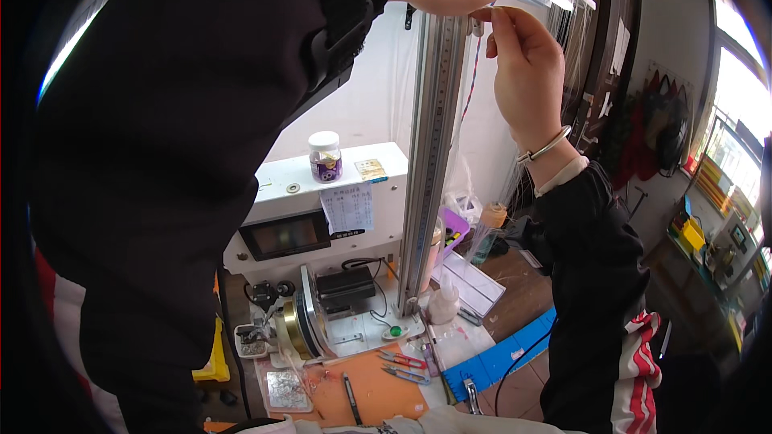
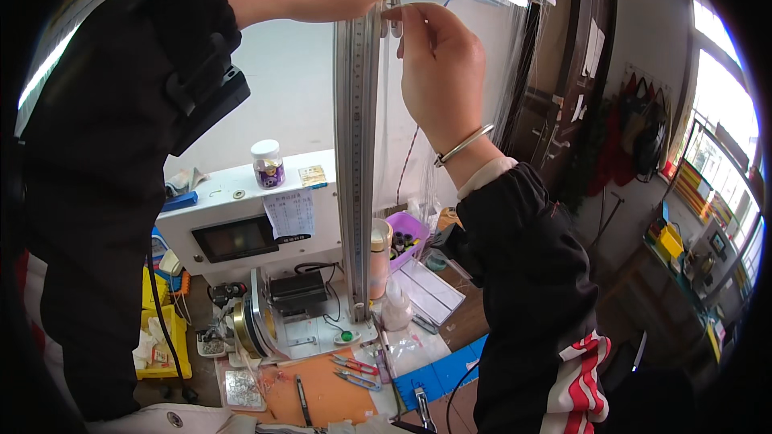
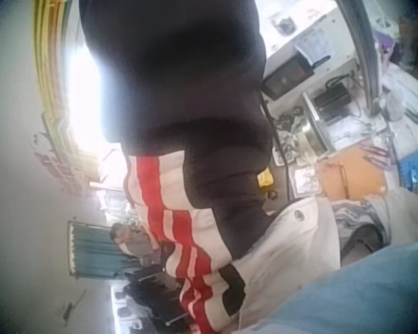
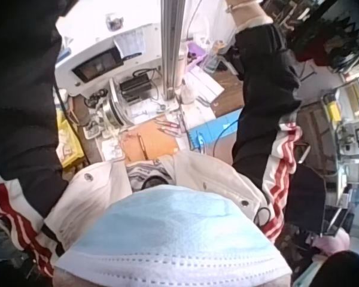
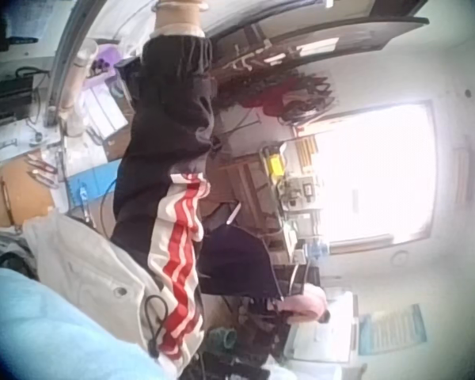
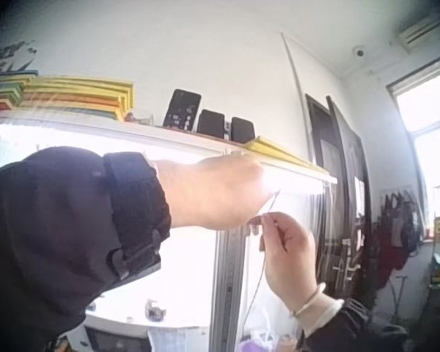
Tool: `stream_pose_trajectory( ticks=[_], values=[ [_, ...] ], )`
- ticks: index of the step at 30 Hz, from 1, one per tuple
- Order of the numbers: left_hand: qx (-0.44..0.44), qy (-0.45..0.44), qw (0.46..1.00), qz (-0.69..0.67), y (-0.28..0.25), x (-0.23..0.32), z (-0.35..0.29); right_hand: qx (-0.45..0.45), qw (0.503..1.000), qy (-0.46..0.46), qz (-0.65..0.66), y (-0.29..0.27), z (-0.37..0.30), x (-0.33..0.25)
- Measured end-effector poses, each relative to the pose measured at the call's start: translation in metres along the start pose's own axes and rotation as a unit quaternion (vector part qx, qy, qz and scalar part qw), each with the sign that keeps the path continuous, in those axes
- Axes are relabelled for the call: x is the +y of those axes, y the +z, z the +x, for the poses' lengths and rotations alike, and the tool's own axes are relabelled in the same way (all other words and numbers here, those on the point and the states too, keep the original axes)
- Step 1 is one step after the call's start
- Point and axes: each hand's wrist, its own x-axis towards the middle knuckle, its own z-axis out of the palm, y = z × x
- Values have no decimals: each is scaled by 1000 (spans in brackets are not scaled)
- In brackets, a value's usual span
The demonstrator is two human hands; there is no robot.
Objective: Assembling small mechanical and electronic components at a workshop bench.
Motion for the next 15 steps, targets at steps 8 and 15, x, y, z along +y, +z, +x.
stream_pose_trajectory(
  ticks=[8,15],
  values=[
    [-27,-43,998,-25,-3,7,5,9,998,36,51,2,-8,4],
    [-8,-29,999,-42,-6,6,1,22,995,65,76,3,-13,5]
  ],
)
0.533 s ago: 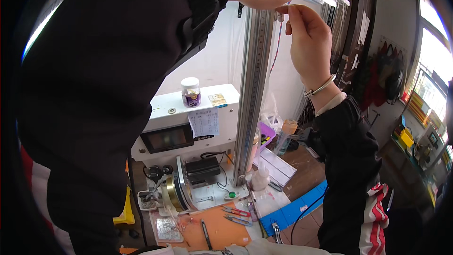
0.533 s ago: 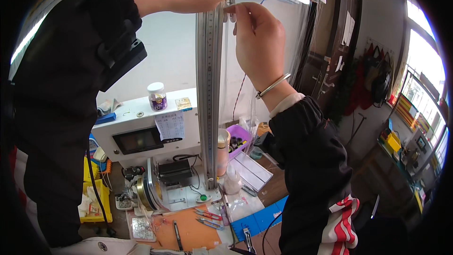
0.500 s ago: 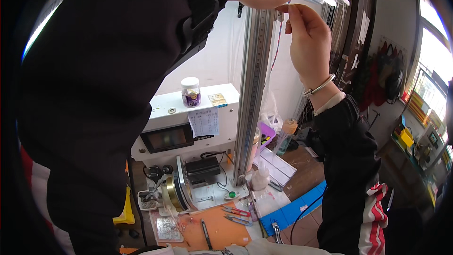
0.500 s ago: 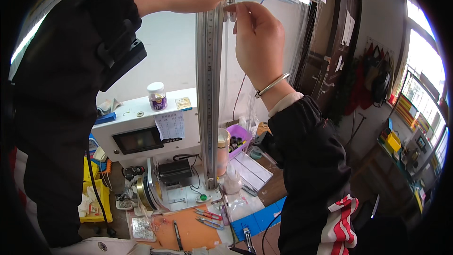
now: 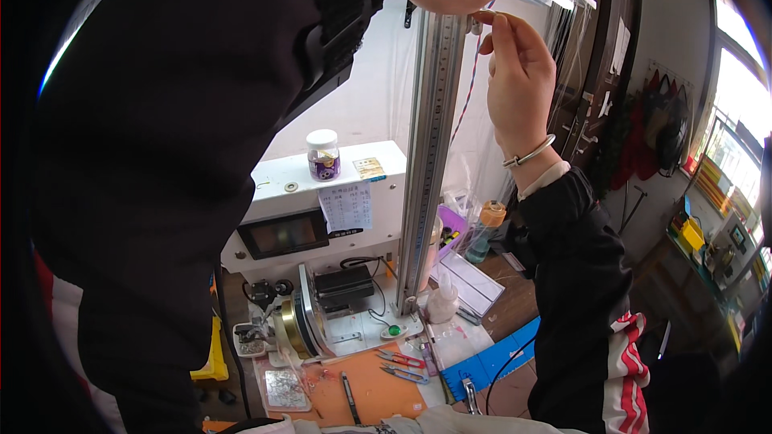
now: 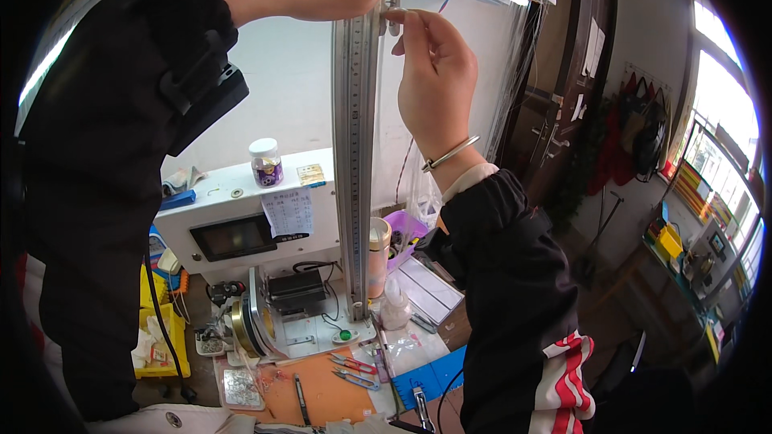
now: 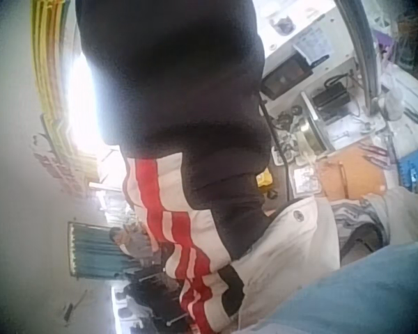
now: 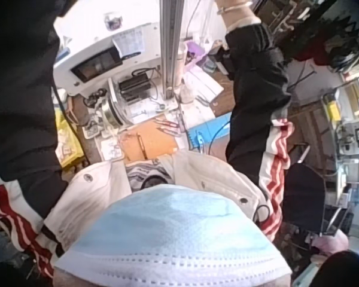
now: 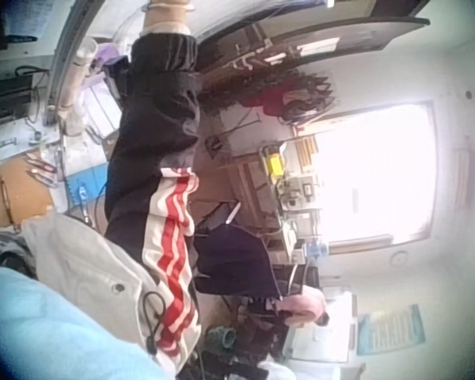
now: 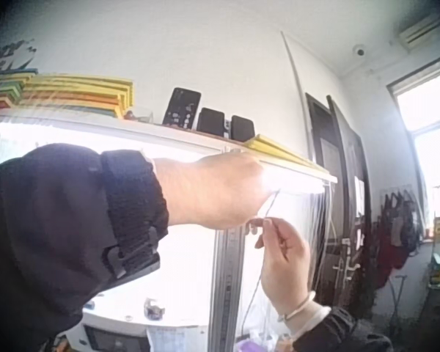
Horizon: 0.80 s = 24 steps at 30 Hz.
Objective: Assembling small mechanical and electronic components at a workshop bench.
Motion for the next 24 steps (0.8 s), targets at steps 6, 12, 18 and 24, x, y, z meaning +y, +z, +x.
stream_pose_trajectory(
  ticks=[6,12,18,24],
  values=[
    [13,-9,1000,8,3,4,-1,18,997,9,71,6,-6,7],
    [-47,-26,994,96,5,4,3,33,994,12,108,10,-9,9],
    [117,54,992,-1,10,3,-20,27,991,17,127,10,-10,11],
    [274,-93,950,-115,28,-22,-71,25,993,6,117,9,-12,7]
  ],
)
